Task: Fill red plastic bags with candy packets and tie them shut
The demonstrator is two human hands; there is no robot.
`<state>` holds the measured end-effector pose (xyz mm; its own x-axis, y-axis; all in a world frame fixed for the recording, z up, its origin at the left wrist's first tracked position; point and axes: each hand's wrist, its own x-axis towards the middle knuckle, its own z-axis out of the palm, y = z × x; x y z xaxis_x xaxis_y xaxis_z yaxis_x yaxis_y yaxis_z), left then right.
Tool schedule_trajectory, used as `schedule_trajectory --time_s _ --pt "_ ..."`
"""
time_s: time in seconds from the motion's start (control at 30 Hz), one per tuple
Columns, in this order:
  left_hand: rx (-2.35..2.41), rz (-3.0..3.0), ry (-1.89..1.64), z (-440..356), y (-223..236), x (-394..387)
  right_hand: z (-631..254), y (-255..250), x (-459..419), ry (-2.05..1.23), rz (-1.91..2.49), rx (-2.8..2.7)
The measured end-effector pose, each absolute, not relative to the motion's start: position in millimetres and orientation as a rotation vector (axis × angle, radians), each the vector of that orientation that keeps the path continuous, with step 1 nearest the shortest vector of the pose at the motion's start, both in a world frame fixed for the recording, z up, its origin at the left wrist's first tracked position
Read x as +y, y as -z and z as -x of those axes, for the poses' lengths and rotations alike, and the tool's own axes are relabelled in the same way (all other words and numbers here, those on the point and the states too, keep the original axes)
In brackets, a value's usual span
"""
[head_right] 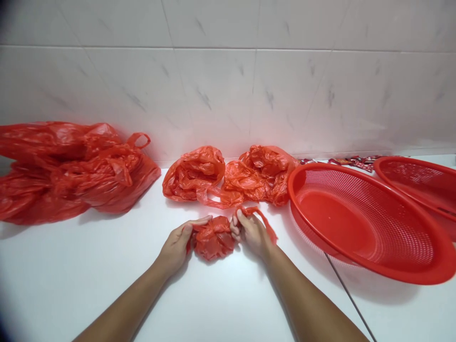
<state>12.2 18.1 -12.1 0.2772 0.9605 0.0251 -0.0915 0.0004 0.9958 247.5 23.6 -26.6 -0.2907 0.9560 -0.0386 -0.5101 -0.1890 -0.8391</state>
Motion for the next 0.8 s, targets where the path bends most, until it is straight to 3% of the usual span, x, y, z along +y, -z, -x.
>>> schedule_trajectory --time_s 0.13,0.4,0.8 --pt "0.828 -0.929 -1.122 -19.9 10.5 16.6 -235.6 27.3 22.4 -1.672 0.833 -0.99" --pt "0.876 -0.823 -1.202 -19.0 7.4 23.5 -236.1 23.8 31.3 -1.617 0.879 -1.008" --pt "0.995 -1.642 -0.922 -15.0 8.2 1.3 -227.2 28.4 4.2 -1.504 0.786 -1.254"
